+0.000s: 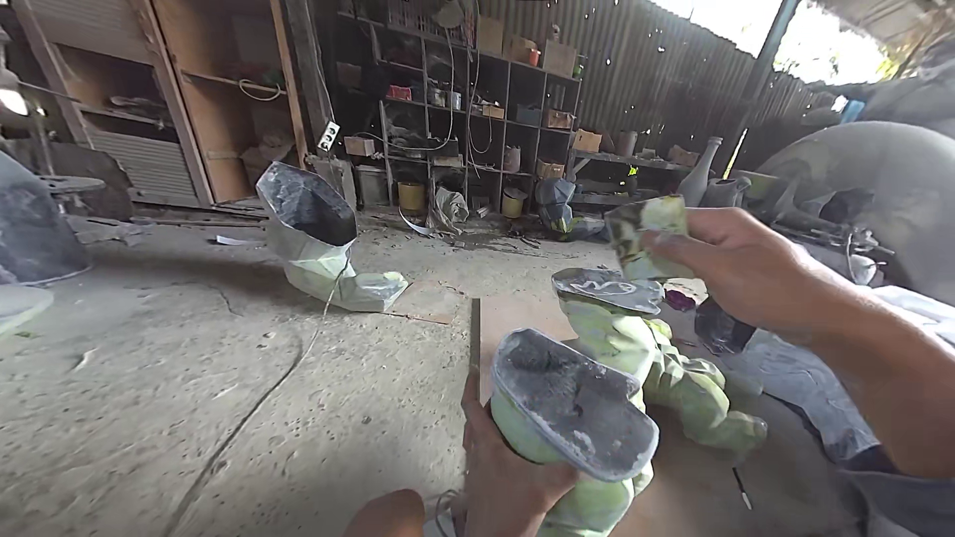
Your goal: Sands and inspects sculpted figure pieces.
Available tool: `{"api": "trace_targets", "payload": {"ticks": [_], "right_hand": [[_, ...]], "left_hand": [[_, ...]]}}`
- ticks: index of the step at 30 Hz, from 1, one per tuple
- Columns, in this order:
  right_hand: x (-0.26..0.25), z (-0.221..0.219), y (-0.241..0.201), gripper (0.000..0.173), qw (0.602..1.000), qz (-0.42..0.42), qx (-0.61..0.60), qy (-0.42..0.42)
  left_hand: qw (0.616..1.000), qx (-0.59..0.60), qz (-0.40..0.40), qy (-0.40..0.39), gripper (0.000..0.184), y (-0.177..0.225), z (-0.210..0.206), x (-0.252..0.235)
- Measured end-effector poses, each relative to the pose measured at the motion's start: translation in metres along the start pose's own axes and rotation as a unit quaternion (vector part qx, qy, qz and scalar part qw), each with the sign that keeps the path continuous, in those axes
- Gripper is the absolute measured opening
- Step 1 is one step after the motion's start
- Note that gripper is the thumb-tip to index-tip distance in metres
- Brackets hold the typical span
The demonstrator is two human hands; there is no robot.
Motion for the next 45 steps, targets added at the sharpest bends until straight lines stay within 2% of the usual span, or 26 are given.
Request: {"api": "trace_targets", "payload": {"ticks": [3, 6, 9, 13, 18, 25, 29, 33, 39, 41, 45], "right_hand": [[-0.004, 0.015, 0.019, 0.019, 0.995, 0.012, 0.099, 0.005], [-0.014, 0.01, 0.039, 0.022, 0.978, 0.044, 0.203, -0.018], [-0.027, -0.005, 0.065, 0.025, 0.943, 0.148, 0.292, -0.053], [-0.042, -0.02, 0.088, 0.03, 0.89, 0.207, 0.393, -0.103], [-0.053, -0.03, 0.095, 0.03, 0.844, 0.306, 0.433, -0.088], [-0.05, -0.039, 0.107, 0.033, 0.774, 0.395, 0.486, -0.09], [-0.043, -0.037, 0.11, 0.042, 0.735, 0.393, 0.541, -0.117], [-0.035, -0.033, 0.111, 0.045, 0.711, 0.381, 0.577, -0.127], [-0.021, -0.018, 0.117, 0.04, 0.695, 0.368, 0.606, -0.119], [-0.017, -0.009, 0.12, 0.043, 0.699, 0.366, 0.603, -0.119], [-0.019, 0.006, 0.115, 0.035, 0.706, 0.379, 0.589, -0.107]], "left_hand": [[0.999, 0.043, -0.015, -0.011, 0.162, 0.003, -0.006, 0.003], [0.998, 0.053, -0.019, -0.021, 0.162, 0.005, -0.01, 0.002], [0.998, 0.055, -0.027, -0.03, 0.163, 0.006, -0.014, 0.001], [0.998, 0.04, -0.032, -0.034, 0.164, 0.006, -0.016, 0.001], [0.998, 0.032, -0.044, -0.025, 0.162, 0.005, -0.019, 0.0], [0.999, 0.005, -0.039, -0.033, 0.161, 0.01, -0.025, -0.004], [0.998, 0.024, -0.038, -0.034, 0.162, 0.009, -0.029, -0.004], [0.998, 0.033, -0.037, -0.049, 0.162, 0.008, -0.034, -0.003], [0.997, 0.029, -0.044, -0.055, 0.162, 0.011, -0.035, -0.002], [0.997, 0.027, -0.044, -0.054, 0.162, 0.01, -0.035, -0.003], [0.998, 0.014, -0.039, -0.056, 0.162, 0.009, -0.034, -0.004]]}}
Point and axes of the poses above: each hand's wrist, its own x-axis away from the middle knuckle, its own z-axis out of the back of the hand, y = z × x, the point moved 3 cm from there along -x, towards the middle knuckle, and after that the axes turned 5 degrees about -z, right-handed, at the moved point
